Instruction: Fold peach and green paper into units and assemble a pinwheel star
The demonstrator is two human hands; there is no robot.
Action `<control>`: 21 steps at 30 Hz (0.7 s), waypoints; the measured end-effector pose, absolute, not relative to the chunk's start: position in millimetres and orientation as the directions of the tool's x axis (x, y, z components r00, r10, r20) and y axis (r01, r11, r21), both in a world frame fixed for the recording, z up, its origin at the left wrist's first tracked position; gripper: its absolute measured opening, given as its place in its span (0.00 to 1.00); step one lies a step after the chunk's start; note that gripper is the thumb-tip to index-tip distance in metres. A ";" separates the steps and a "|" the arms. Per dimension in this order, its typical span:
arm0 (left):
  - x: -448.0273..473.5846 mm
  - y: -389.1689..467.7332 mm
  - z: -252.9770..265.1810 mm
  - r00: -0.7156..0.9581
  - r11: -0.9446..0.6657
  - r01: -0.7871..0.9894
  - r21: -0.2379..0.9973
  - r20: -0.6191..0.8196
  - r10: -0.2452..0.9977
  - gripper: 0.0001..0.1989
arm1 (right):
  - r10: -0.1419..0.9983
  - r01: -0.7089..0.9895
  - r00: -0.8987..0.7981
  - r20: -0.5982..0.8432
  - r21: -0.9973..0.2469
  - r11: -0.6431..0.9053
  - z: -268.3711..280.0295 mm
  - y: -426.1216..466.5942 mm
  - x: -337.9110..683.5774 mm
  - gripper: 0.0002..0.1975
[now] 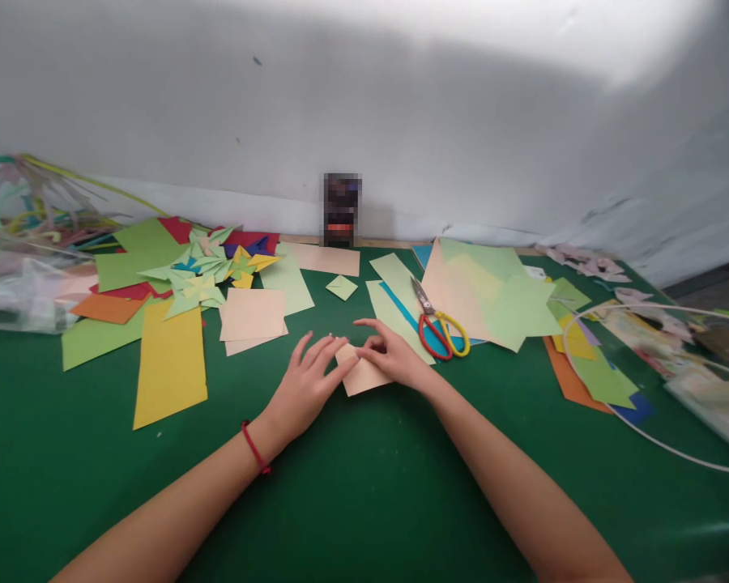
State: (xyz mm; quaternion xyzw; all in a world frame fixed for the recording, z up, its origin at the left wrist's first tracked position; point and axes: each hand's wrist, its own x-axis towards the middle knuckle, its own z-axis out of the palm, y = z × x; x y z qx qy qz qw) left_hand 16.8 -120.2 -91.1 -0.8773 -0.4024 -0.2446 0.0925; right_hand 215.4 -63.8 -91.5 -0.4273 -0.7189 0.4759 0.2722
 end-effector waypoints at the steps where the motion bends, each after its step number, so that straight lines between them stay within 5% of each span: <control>1: 15.6 -119.3 -91.4 0.624 -0.709 0.705 -0.027 0.497 0.602 0.16 | 0.848 0.356 -0.529 -0.005 -0.909 0.217 -90.9 -61.5 213.9 0.21; 4: 14.0 -114.3 -91.3 0.738 -0.780 0.612 -0.131 0.448 0.504 0.10 | 0.826 0.420 -0.558 0.078 -0.832 0.362 -92.7 -55.2 210.2 0.17; 8: 17.5 -110.7 -91.8 0.735 -0.731 0.663 -0.162 0.325 0.595 0.10 | 0.794 0.640 -0.468 0.388 -0.471 0.607 -101.8 -58.1 213.0 0.09; 11: 20.5 -112.5 -92.3 0.723 -0.721 0.683 -0.116 0.244 0.646 0.10 | 0.717 0.661 -0.567 0.406 -0.294 0.690 -108.0 -71.7 219.7 0.12; 21: 6.7 -104.0 -97.0 0.621 -0.652 0.727 0.215 0.201 0.758 0.14 | 0.794 0.657 -0.524 0.309 -0.446 0.608 -112.3 -84.5 229.1 0.13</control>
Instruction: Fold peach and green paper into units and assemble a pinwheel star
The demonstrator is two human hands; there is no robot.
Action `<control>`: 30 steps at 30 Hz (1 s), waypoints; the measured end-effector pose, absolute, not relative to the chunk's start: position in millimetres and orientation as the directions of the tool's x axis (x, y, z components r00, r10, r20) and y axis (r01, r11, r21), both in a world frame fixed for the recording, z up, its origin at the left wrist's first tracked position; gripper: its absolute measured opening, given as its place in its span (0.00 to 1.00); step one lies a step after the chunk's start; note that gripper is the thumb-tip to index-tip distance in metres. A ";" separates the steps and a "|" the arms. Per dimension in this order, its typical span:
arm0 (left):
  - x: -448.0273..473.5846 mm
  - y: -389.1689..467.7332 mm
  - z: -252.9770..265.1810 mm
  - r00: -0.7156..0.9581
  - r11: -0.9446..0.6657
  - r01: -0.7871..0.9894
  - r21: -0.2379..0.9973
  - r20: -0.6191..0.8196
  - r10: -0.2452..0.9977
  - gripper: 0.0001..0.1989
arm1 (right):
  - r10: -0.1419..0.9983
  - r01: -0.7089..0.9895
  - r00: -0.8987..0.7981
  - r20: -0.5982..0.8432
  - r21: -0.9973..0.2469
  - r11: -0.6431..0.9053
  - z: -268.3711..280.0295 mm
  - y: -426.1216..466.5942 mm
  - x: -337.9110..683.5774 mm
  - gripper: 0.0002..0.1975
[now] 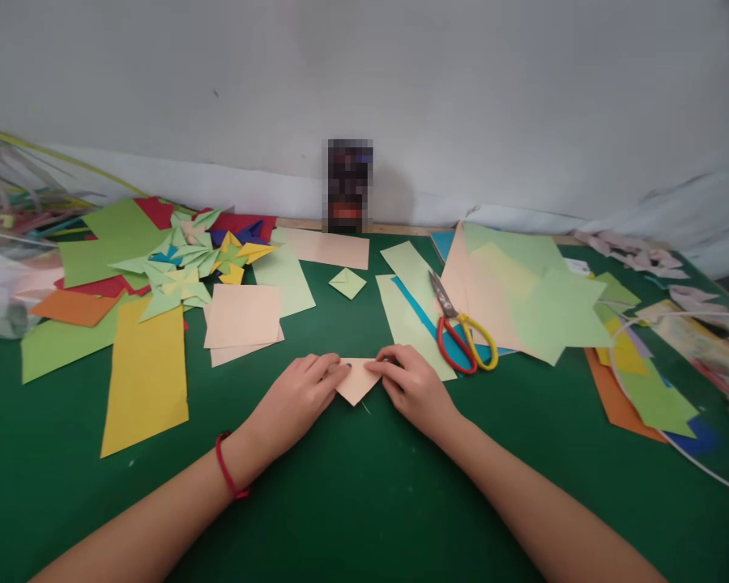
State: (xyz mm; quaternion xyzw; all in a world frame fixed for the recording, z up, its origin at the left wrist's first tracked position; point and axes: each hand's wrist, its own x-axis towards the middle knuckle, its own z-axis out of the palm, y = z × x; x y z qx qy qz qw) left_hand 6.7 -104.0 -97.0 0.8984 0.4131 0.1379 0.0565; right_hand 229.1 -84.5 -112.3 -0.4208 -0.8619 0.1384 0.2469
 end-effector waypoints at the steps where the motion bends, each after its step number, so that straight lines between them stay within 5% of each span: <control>1: 5.2 -102.1 -98.0 0.618 -0.650 0.717 0.251 0.203 0.760 0.14 | 0.793 0.664 -0.527 0.305 -0.435 0.608 -111.2 -85.5 228.3 0.14; 7: 1.0 -94.9 -98.9 0.549 -0.554 0.677 0.485 0.170 0.818 0.08 | 0.810 0.641 -0.548 0.209 -0.517 0.567 -102.6 -96.9 220.8 0.20; 16: -1.4 -87.1 -98.4 0.512 -0.415 0.641 0.645 0.042 0.858 0.04 | 0.847 0.596 -0.521 0.106 -0.665 0.450 -99.1 -92.5 219.3 0.05; 21: 3.5 -86.7 -98.1 0.462 -0.370 0.658 0.656 0.037 0.886 0.08 | 0.896 0.631 -0.434 0.094 -0.678 0.377 -102.9 -89.6 213.5 0.06; 30: 12.4 -85.1 -101.6 0.445 -0.391 0.714 0.580 0.055 0.894 0.07 | 0.930 0.774 -0.353 0.101 -0.526 0.351 -101.4 -93.5 198.2 0.08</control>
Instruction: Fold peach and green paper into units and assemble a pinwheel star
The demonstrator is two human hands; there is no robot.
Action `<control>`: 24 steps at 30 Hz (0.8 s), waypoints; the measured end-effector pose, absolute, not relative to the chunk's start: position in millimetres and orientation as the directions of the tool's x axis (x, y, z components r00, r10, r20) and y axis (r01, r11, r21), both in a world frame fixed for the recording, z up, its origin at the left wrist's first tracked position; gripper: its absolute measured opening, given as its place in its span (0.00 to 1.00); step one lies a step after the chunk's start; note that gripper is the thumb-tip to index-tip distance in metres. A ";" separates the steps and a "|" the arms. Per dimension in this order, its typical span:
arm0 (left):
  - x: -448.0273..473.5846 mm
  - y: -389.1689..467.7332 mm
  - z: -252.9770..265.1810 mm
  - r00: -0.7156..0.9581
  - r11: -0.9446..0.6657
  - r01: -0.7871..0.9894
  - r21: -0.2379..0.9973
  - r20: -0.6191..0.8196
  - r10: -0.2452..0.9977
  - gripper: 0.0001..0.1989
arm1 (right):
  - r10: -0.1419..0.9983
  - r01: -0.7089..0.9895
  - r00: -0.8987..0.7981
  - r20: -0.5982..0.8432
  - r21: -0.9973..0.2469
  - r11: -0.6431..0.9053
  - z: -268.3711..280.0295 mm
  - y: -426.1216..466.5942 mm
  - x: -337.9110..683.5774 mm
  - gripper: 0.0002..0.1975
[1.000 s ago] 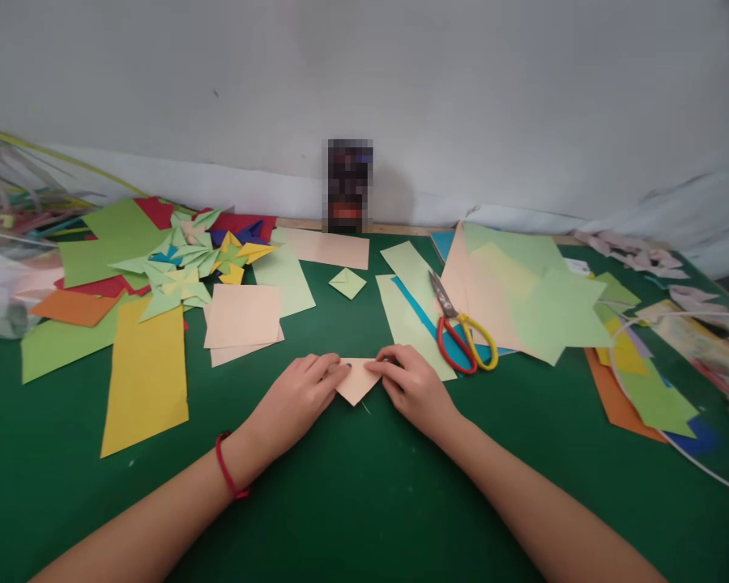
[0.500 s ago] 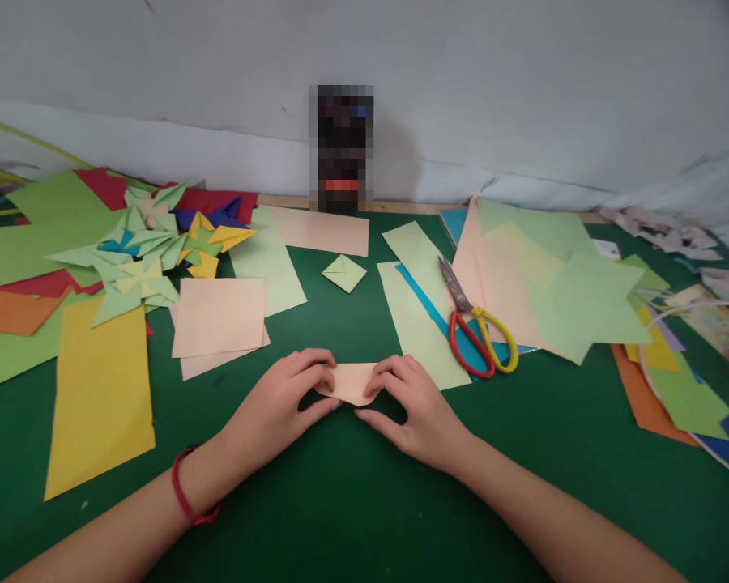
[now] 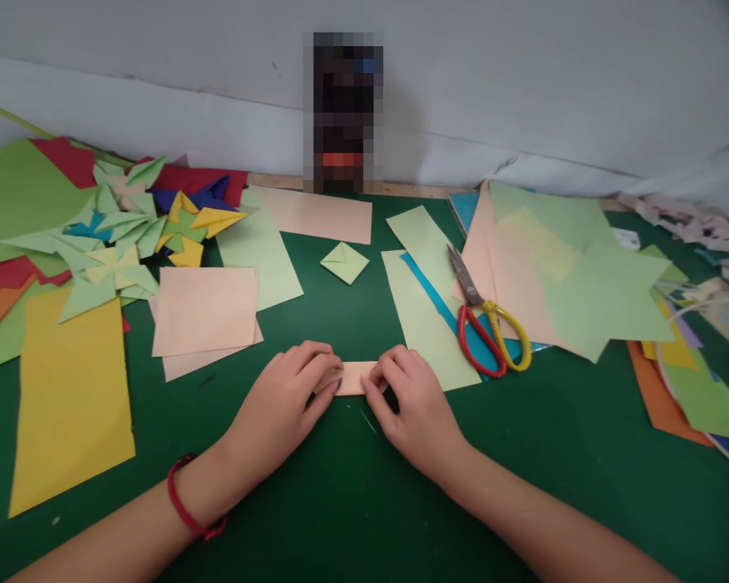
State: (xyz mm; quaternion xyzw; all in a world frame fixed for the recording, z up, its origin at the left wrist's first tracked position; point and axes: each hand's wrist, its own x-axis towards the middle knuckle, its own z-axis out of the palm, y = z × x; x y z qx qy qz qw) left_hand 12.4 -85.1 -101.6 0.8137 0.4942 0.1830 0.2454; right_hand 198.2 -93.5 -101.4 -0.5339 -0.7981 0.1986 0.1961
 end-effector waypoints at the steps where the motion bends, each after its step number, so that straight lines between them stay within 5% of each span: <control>1: 12.4 -85.0 -101.7 0.452 -0.401 0.718 0.569 0.056 0.890 0.07 | 0.930 0.778 -0.353 0.100 -0.520 0.351 -101.3 -93.4 197.8 0.08; 24: 17.4 -87.3 -103.0 0.497 -0.510 0.753 0.416 0.148 0.855 0.09 | 0.922 0.833 -0.370 0.115 -0.397 0.384 -105.3 -93.5 196.0 0.08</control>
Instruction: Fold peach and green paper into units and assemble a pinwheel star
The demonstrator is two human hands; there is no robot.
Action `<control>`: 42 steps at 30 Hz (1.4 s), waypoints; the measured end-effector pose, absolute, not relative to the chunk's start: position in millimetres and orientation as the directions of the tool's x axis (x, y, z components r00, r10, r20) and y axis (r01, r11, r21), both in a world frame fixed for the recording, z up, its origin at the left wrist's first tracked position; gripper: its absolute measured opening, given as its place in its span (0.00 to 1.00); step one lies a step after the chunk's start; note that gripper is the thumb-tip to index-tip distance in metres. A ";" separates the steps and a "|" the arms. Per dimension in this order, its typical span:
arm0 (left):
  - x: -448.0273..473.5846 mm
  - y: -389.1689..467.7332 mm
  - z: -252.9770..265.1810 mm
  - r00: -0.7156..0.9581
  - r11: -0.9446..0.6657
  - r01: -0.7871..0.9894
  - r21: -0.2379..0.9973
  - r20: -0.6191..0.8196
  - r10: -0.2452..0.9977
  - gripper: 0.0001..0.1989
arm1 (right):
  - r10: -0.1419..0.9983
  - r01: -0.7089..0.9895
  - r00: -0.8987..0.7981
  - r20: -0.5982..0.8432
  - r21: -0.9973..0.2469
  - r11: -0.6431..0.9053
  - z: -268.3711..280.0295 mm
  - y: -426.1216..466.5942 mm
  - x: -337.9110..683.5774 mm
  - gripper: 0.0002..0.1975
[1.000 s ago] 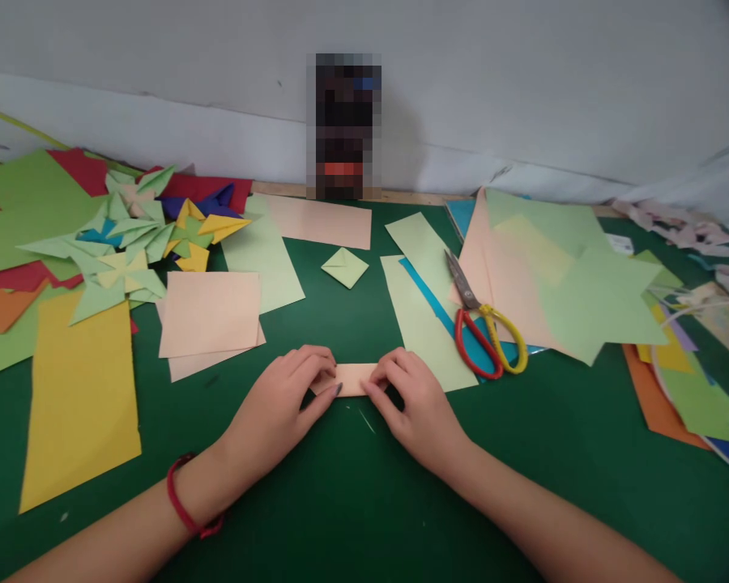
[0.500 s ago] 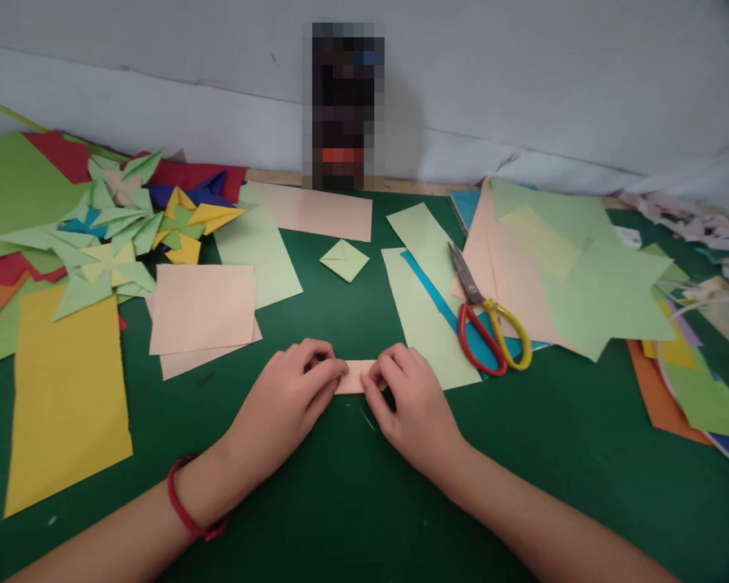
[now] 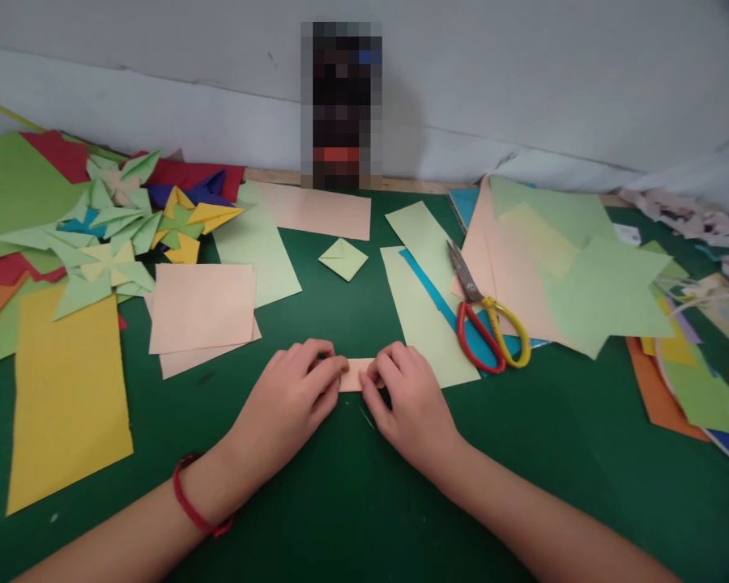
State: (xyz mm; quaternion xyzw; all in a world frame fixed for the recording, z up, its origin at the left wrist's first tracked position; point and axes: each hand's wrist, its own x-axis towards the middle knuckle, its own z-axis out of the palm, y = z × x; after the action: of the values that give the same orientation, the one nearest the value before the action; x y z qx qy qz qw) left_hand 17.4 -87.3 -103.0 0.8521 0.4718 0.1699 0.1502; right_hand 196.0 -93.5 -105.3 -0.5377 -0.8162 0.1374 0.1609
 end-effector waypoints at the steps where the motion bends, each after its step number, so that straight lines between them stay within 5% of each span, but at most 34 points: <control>1: 18.2 -87.7 -102.8 0.498 -0.514 0.758 0.402 0.152 0.854 0.09 | 0.921 0.837 -0.371 0.116 -0.388 0.386 -105.8 -93.6 195.8 0.08; 8: 27.4 -91.2 -101.9 0.480 -0.508 0.823 0.255 0.165 0.861 0.09 | 0.909 0.862 -0.385 0.162 -0.290 0.417 -109.4 -94.0 193.9 0.08; 14: 23.4 -95.8 -101.0 0.502 -0.524 0.819 0.233 0.150 0.851 0.11 | 0.896 0.829 -0.398 0.194 -0.341 0.443 -109.2 -95.4 198.8 0.03; 22: 6.7 -98.2 -103.0 0.522 -0.499 0.759 0.419 0.065 0.850 0.18 | 0.895 0.741 -0.390 0.217 -0.504 0.445 -107.8 -97.8 211.8 0.07; 26: 2.5 -99.9 -100.6 0.396 -0.460 0.725 0.513 0.236 0.887 0.15 | 0.901 0.733 -0.291 0.322 -0.530 0.426 -104.8 -96.0 216.4 0.07; 30: -2.2 -108.5 -94.0 0.465 -0.657 0.690 0.305 0.508 0.725 0.13 | 0.914 0.751 -0.251 0.319 -0.532 0.392 -103.6 -94.4 218.3 0.08; 34: 4.1 -111.4 -91.3 0.723 -0.820 0.559 0.124 0.410 0.555 0.12 | 0.923 0.751 -0.252 0.289 -0.543 0.375 -105.0 -94.3 217.7 0.11; 38: 11.5 -105.8 -93.3 0.716 -0.780 0.615 0.118 0.329 0.615 0.13 | 0.920 0.673 -0.276 0.277 -0.628 0.391 -106.4 -95.9 216.8 0.13; 42: 7.7 -98.8 -90.4 0.776 -0.831 0.556 0.018 0.347 0.527 0.13 | 0.933 0.561 -0.269 0.238 -0.749 0.353 -105.2 -96.7 216.9 0.12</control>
State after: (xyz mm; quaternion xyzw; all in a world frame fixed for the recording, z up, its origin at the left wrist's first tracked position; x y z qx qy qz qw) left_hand 7.7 -98.8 -90.4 0.9413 0.2875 0.1715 -0.0426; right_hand 216.9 -96.7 -105.2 -0.4991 -0.7484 0.2730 0.3410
